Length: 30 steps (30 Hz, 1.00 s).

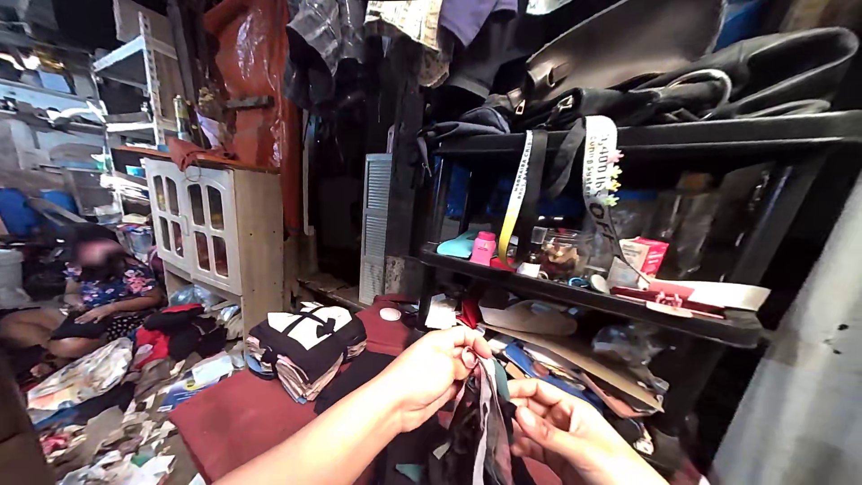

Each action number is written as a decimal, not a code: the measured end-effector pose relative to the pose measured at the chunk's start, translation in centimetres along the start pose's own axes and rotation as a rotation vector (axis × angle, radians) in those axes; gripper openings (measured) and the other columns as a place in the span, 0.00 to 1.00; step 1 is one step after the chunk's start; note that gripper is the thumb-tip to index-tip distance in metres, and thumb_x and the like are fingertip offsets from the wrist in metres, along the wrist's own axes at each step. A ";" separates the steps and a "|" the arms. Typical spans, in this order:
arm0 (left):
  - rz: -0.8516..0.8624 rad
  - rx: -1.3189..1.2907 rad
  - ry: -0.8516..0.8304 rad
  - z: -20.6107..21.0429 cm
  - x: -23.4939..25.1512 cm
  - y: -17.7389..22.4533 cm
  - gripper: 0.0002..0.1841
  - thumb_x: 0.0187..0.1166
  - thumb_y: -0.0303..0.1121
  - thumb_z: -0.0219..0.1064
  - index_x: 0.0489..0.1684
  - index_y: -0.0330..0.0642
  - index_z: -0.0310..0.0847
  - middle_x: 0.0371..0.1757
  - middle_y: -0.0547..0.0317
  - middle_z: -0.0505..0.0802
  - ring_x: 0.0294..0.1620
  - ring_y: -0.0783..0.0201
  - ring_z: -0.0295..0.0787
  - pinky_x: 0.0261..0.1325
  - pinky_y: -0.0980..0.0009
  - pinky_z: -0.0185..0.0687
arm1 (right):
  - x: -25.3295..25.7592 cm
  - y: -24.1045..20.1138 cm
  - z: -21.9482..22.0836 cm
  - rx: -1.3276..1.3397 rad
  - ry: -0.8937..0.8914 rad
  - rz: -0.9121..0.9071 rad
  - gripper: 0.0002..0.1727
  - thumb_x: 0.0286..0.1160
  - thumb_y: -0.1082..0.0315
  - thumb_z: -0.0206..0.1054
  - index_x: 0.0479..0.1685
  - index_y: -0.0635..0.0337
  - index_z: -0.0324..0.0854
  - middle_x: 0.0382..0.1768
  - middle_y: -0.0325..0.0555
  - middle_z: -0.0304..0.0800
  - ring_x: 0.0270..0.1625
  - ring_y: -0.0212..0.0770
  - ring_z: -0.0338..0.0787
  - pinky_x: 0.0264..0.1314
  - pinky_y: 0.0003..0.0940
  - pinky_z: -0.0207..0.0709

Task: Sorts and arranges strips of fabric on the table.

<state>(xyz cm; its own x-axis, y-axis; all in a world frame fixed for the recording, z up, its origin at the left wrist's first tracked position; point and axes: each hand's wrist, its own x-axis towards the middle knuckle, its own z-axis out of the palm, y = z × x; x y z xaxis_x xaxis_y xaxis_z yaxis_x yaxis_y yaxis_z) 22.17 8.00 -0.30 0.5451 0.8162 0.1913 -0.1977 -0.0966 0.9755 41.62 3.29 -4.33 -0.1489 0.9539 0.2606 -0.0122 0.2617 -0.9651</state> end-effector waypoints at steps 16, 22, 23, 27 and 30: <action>0.043 0.278 -0.017 0.1 0.6 -0.4 0.04 0.82 0.18 0.61 0.43 0.37 0.78 0.36 0.65 0.83 0.34 0.77 0.78 0.41 0.80 0.75 | 0.5 0.2 1.7 0.103 0.221 -0.043 0.09 0.84 0.76 0.53 0.56 0.57 0.71 0.38 0.35 0.92 0.33 0.29 0.93 0.38 0.25 0.90; 0.032 0.271 -0.024 0.5 0.5 -0.6 0.07 0.85 0.25 0.63 0.54 0.35 0.78 0.38 0.64 0.88 0.36 0.77 0.83 0.44 0.79 0.80 | 0.4 0.5 2.2 0.003 0.260 -0.142 0.25 0.68 0.84 0.67 0.65 0.60 0.70 0.39 0.35 0.93 0.38 0.28 0.94 0.41 0.23 0.89; 0.043 0.287 0.009 0.5 0.5 -0.8 0.07 0.85 0.25 0.63 0.56 0.35 0.79 0.42 0.62 0.88 0.39 0.76 0.84 0.46 0.78 0.81 | 0.5 0.5 2.2 0.023 0.280 -0.152 0.23 0.70 0.84 0.67 0.64 0.61 0.71 0.38 0.36 0.95 0.37 0.28 0.94 0.41 0.23 0.89; 0.080 0.371 0.119 0.5 -0.1 -1.5 0.13 0.88 0.28 0.61 0.64 0.32 0.81 0.59 0.50 0.87 0.51 0.70 0.87 0.57 0.74 0.83 | 0.7 0.6 1.9 0.075 0.330 -0.145 0.21 0.74 0.85 0.64 0.67 0.65 0.74 0.41 0.40 0.95 0.35 0.28 0.93 0.38 0.21 0.87; 0.134 0.470 0.126 0.6 -0.5 -1.6 0.10 0.84 0.33 0.67 0.44 0.33 0.84 0.35 0.62 0.88 0.34 0.77 0.84 0.43 0.80 0.81 | 0.7 0.8 1.8 0.057 0.295 -0.103 0.25 0.74 0.85 0.63 0.72 0.66 0.74 0.49 0.43 0.93 0.38 0.30 0.93 0.41 0.24 0.88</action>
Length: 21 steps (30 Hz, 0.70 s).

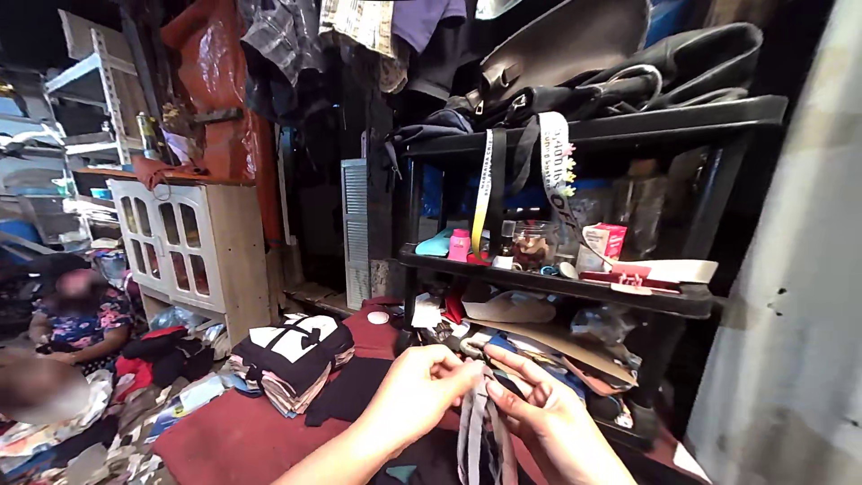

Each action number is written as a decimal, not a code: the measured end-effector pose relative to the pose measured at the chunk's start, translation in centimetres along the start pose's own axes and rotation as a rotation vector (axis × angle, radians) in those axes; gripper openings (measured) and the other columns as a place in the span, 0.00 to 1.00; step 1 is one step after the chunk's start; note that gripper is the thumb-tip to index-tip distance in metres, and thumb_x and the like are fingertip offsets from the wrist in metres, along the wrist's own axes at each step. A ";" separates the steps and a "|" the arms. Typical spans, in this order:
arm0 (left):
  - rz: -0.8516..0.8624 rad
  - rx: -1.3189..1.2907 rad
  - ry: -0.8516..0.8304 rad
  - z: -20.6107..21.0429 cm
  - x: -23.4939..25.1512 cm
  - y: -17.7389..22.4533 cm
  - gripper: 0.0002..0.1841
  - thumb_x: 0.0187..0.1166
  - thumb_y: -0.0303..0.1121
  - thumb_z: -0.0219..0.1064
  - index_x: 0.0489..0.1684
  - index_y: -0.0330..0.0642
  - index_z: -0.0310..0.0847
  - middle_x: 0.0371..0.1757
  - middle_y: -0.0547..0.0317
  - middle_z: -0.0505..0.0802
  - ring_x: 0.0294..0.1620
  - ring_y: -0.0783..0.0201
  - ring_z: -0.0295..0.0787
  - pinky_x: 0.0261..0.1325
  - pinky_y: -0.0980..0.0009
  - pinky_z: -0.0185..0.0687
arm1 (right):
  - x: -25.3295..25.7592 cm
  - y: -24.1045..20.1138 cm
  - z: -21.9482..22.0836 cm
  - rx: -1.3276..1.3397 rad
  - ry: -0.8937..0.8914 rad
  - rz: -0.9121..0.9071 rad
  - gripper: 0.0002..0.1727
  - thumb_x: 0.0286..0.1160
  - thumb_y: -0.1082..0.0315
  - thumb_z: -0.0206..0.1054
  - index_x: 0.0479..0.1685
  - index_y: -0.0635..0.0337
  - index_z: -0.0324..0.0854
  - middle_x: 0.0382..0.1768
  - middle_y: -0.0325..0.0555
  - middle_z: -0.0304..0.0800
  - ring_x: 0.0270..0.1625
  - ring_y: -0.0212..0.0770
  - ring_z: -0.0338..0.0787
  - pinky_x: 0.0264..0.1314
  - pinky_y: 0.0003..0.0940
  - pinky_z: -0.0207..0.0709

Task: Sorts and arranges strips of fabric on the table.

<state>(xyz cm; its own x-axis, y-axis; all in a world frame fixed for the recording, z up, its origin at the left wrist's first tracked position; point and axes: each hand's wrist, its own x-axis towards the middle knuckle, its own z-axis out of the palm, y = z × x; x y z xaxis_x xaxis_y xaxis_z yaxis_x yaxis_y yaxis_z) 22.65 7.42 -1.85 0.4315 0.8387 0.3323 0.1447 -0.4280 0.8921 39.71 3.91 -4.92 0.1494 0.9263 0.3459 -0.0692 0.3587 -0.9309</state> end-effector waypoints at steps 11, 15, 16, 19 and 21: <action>-0.001 -0.179 0.124 -1.3 -0.4 1.3 0.04 0.82 0.19 0.64 0.48 0.35 0.78 0.30 0.60 0.92 0.32 0.72 0.90 0.43 0.77 0.86 | -0.1 -0.8 -0.9 -0.087 0.029 -0.069 0.14 0.69 0.84 0.68 0.51 0.62 0.83 0.36 0.39 0.93 0.30 0.29 0.92 0.36 0.22 0.88; -0.013 -0.261 0.220 -0.5 -0.8 1.2 0.11 0.86 0.21 0.58 0.63 0.35 0.75 0.31 0.58 0.88 0.29 0.71 0.87 0.39 0.77 0.85 | -0.1 -0.8 -1.2 -0.091 0.063 -0.112 0.12 0.70 0.83 0.67 0.48 0.62 0.85 0.35 0.42 0.93 0.29 0.30 0.91 0.35 0.22 0.87; -0.020 -0.244 0.155 -0.3 -1.0 1.0 0.13 0.87 0.24 0.58 0.66 0.35 0.74 0.36 0.58 0.89 0.33 0.70 0.88 0.40 0.76 0.86 | -0.2 -1.0 -1.1 -0.078 0.038 -0.112 0.11 0.73 0.83 0.66 0.50 0.63 0.85 0.37 0.42 0.93 0.30 0.31 0.91 0.36 0.22 0.88; 0.007 -0.120 -0.130 0.2 -1.2 0.4 0.25 0.82 0.29 0.68 0.77 0.32 0.69 0.48 0.56 0.89 0.39 0.73 0.87 0.43 0.76 0.84 | -0.5 -1.3 -1.2 -0.108 -0.134 -0.092 0.16 0.78 0.81 0.60 0.61 0.64 0.85 0.48 0.42 0.95 0.40 0.31 0.95 0.46 0.25 0.91; 0.031 0.004 -0.206 0.4 -1.0 0.2 0.22 0.78 0.27 0.70 0.70 0.31 0.74 0.47 0.55 0.88 0.37 0.75 0.84 0.43 0.78 0.83 | -0.7 -1.6 -1.2 -0.200 -0.198 -0.076 0.20 0.76 0.82 0.59 0.64 0.62 0.84 0.51 0.39 0.95 0.43 0.28 0.94 0.48 0.24 0.89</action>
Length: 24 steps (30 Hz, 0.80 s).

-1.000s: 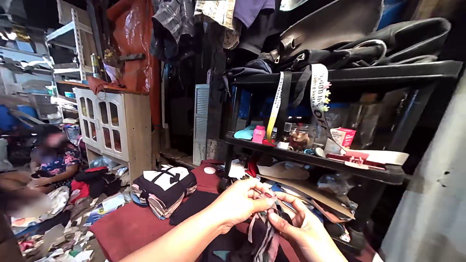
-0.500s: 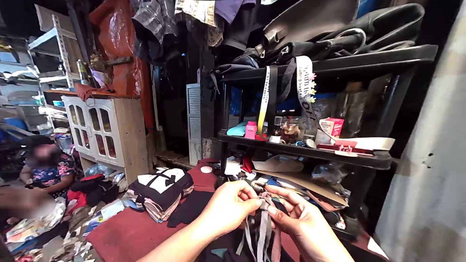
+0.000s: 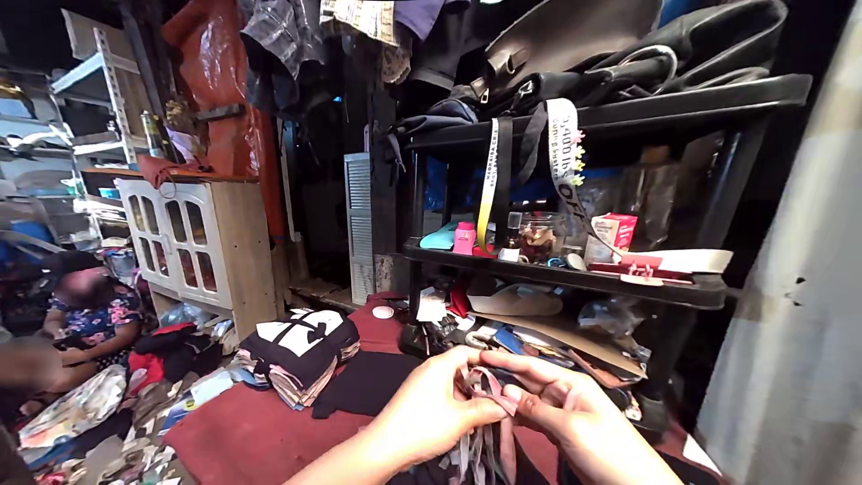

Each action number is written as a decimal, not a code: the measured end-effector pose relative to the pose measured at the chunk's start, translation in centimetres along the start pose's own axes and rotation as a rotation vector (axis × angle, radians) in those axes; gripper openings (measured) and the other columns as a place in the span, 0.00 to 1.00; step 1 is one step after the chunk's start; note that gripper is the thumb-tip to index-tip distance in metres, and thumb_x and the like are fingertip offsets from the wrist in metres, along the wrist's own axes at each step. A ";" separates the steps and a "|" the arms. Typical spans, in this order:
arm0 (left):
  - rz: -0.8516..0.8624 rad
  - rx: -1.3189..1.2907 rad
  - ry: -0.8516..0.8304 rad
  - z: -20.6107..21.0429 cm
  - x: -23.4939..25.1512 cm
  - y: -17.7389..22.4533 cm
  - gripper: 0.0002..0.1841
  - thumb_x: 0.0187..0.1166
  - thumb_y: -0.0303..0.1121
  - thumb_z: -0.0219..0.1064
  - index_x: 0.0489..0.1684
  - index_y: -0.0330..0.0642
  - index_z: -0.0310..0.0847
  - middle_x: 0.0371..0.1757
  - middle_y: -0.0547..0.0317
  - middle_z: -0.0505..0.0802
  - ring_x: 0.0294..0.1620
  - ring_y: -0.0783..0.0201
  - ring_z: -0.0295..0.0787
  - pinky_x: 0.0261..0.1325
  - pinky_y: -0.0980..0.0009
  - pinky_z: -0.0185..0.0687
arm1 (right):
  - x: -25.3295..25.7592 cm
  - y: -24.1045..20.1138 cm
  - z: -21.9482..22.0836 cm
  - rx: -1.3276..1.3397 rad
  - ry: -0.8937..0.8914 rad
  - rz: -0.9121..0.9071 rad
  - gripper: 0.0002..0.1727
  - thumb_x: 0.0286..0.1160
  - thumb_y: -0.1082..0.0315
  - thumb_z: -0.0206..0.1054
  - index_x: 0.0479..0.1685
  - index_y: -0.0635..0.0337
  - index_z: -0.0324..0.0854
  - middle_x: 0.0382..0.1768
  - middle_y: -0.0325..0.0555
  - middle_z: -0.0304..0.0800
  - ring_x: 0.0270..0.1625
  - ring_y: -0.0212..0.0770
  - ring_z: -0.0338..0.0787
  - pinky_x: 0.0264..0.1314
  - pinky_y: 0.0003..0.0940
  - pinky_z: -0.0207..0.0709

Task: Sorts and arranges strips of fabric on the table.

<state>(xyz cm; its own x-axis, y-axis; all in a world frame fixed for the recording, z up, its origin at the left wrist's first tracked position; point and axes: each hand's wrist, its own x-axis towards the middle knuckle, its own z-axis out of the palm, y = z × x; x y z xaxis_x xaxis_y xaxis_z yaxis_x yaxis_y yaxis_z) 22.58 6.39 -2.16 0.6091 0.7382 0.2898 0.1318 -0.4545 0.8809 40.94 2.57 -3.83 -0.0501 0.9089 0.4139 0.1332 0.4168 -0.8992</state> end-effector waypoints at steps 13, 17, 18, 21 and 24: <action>-0.054 0.032 0.148 -2.6 -0.2 0.7 0.13 0.92 0.32 0.55 0.48 0.34 0.84 0.36 0.64 0.85 0.31 0.79 0.83 0.39 0.83 0.82 | 0.2 -0.8 -3.3 -0.390 -0.003 0.052 0.20 0.75 0.80 0.64 0.66 0.61 0.82 0.45 0.37 0.94 0.43 0.24 0.92 0.49 0.21 0.86; 0.012 0.133 0.095 -2.4 -0.6 1.6 0.08 0.86 0.30 0.64 0.50 0.36 0.86 0.39 0.65 0.87 0.33 0.82 0.84 0.39 0.85 0.82 | -0.9 -2.2 -2.3 -0.216 0.015 -0.005 0.18 0.64 0.82 0.71 0.54 0.57 0.87 0.34 0.26 0.94 0.34 0.21 0.92 0.41 0.18 0.88; 0.035 0.125 0.122 -2.3 -0.8 1.9 0.07 0.85 0.32 0.66 0.46 0.37 0.85 0.34 0.67 0.87 0.30 0.82 0.83 0.37 0.85 0.82 | -1.2 -2.4 -2.2 -0.155 0.008 -0.041 0.18 0.63 0.83 0.70 0.52 0.56 0.87 0.34 0.25 0.95 0.34 0.21 0.93 0.42 0.18 0.88; 0.060 0.141 0.171 -2.7 -1.2 2.4 0.09 0.84 0.36 0.67 0.37 0.41 0.80 0.22 0.72 0.81 0.21 0.82 0.78 0.29 0.86 0.77 | -1.6 -2.7 -2.1 -0.159 0.008 -0.132 0.18 0.64 0.84 0.70 0.53 0.58 0.87 0.38 0.26 0.95 0.37 0.21 0.92 0.44 0.18 0.87; 0.013 0.137 0.143 -3.8 -1.3 2.6 0.06 0.85 0.33 0.66 0.38 0.43 0.78 0.24 0.73 0.83 0.22 0.82 0.80 0.30 0.86 0.77 | -1.7 -2.6 -2.2 -0.181 -0.005 -0.177 0.21 0.63 0.84 0.69 0.57 0.59 0.85 0.39 0.26 0.94 0.37 0.20 0.91 0.43 0.18 0.86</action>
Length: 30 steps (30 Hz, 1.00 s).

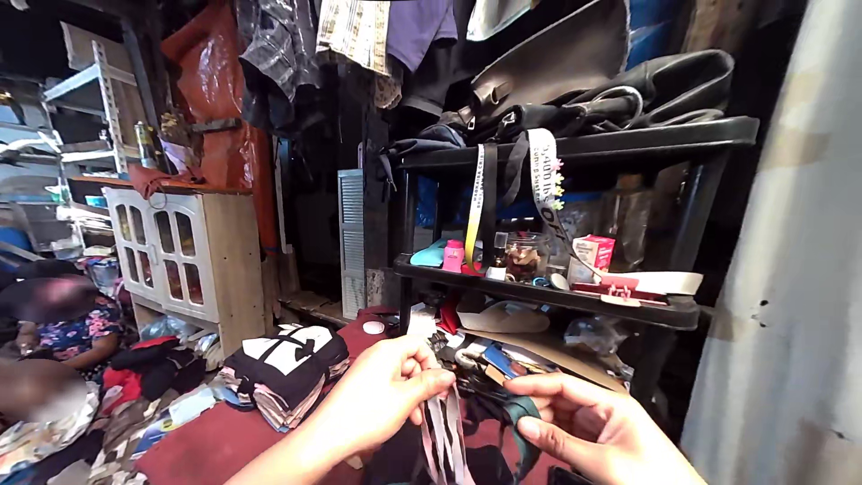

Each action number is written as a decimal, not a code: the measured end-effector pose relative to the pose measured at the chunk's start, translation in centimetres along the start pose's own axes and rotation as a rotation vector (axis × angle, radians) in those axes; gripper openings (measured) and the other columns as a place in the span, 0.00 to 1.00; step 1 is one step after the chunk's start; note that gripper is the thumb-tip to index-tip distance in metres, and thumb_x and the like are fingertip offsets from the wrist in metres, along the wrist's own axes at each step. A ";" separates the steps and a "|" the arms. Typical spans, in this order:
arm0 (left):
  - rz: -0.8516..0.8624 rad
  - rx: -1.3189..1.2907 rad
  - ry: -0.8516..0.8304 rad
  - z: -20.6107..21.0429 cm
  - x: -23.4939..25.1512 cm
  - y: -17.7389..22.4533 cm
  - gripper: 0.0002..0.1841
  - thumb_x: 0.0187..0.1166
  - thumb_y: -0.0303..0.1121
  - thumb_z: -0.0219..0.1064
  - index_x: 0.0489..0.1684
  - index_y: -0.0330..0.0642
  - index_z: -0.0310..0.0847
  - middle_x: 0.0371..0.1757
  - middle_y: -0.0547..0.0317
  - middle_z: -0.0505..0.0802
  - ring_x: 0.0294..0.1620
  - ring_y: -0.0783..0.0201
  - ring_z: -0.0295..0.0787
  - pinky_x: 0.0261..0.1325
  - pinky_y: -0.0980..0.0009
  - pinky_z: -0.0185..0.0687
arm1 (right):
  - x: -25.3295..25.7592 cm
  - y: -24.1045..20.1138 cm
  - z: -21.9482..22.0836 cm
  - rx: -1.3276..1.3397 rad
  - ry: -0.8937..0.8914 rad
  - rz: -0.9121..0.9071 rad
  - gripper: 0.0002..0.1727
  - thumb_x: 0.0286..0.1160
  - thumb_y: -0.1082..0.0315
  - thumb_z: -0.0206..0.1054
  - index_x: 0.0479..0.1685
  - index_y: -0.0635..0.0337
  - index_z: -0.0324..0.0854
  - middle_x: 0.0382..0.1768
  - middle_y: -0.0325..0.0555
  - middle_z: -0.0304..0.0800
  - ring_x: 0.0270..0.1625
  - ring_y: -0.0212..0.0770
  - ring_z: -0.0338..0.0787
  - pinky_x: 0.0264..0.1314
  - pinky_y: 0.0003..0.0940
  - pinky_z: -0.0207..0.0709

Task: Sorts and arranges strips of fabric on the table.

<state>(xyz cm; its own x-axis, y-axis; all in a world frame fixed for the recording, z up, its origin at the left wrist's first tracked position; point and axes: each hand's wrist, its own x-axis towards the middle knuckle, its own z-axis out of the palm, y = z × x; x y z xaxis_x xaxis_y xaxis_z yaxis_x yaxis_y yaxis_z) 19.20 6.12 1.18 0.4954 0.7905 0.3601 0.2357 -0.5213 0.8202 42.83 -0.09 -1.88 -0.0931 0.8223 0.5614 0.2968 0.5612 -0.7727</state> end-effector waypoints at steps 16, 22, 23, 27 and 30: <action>-0.019 -0.158 -0.035 -1.2 -0.9 -0.7 0.04 0.83 0.25 0.65 0.41 0.42 0.86 0.31 0.73 0.89 0.32 0.82 0.86 0.41 0.85 0.82 | -1.1 -1.3 0.7 -0.160 0.196 -0.084 0.19 0.67 0.83 0.69 0.59 0.62 0.86 0.43 0.33 0.96 0.40 0.22 0.93 0.47 0.20 0.89; -0.054 -0.156 0.026 -0.9 0.0 -0.3 0.05 0.85 0.22 0.61 0.46 0.37 0.84 0.31 0.67 0.90 0.32 0.79 0.87 0.42 0.82 0.84 | 1.1 2.3 0.5 -0.094 0.253 0.036 0.16 0.72 0.79 0.67 0.59 0.61 0.85 0.37 0.33 0.95 0.34 0.24 0.93 0.40 0.20 0.89; -0.069 -0.120 -0.017 -0.7 0.3 -0.6 0.06 0.86 0.23 0.60 0.50 0.35 0.83 0.33 0.67 0.90 0.33 0.79 0.87 0.43 0.82 0.84 | 1.1 2.5 0.1 -0.097 0.137 0.085 0.16 0.73 0.78 0.66 0.60 0.61 0.84 0.35 0.30 0.93 0.33 0.23 0.91 0.38 0.20 0.87; -0.106 0.133 -0.296 0.4 1.2 -2.8 0.12 0.89 0.24 0.54 0.61 0.30 0.78 0.42 0.56 0.89 0.38 0.72 0.86 0.47 0.73 0.83 | 1.5 4.1 -0.8 -0.172 -0.359 0.238 0.18 0.76 0.75 0.63 0.64 0.62 0.80 0.34 0.29 0.89 0.29 0.21 0.85 0.34 0.20 0.81; -0.103 0.359 -0.405 1.3 1.2 -3.9 0.16 0.87 0.20 0.51 0.66 0.30 0.80 0.56 0.41 0.89 0.52 0.56 0.87 0.60 0.60 0.80 | 2.3 4.7 -0.5 -0.462 -0.564 0.310 0.18 0.82 0.75 0.64 0.69 0.68 0.80 0.43 0.54 0.91 0.40 0.43 0.89 0.49 0.42 0.82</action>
<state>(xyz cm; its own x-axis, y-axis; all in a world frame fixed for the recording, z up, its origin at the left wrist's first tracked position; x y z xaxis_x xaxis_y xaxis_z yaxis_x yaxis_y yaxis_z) 19.96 8.73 -2.14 0.7204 0.6930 0.0280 0.5348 -0.5808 0.6137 44.50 4.36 -4.04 -0.3727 0.9279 0.0100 0.7413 0.3042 -0.5984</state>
